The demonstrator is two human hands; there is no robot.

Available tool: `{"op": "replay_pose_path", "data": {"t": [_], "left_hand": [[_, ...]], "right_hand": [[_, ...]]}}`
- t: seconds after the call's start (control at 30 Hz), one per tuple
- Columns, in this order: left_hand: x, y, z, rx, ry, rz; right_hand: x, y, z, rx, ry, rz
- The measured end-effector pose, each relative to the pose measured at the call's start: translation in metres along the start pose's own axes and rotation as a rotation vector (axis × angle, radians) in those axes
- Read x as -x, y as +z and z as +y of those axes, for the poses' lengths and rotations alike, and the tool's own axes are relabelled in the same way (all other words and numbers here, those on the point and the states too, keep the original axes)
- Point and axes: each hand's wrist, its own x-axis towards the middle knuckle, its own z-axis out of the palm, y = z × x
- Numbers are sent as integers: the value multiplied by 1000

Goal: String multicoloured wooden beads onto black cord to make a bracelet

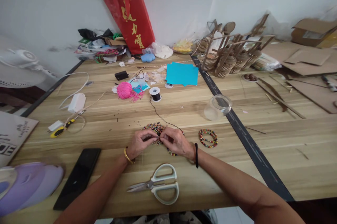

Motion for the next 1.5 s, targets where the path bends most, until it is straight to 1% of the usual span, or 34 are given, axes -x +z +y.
{"op": "replay_pose_path", "data": {"t": [0.17, 0.47, 0.63, 0.97, 1.13, 1.5], "left_hand": [[0, 0, 1, 2, -2, -4], [0, 1, -2, 19, 2, -1], [0, 1, -1, 19, 14, -19], [0, 1, 0, 9, 15, -9], [0, 1, -1, 16, 18, -3], [0, 1, -4, 25, 22, 4]], "right_hand": [[-1, -1, -1, 1, 2, -13], [0, 2, 2, -9, 6, 2], [1, 2, 2, -7, 1, -4], [-1, 0, -1, 12, -1, -15], [-1, 1, -1, 5, -5, 4], [0, 1, 0, 16, -8, 1]]}}
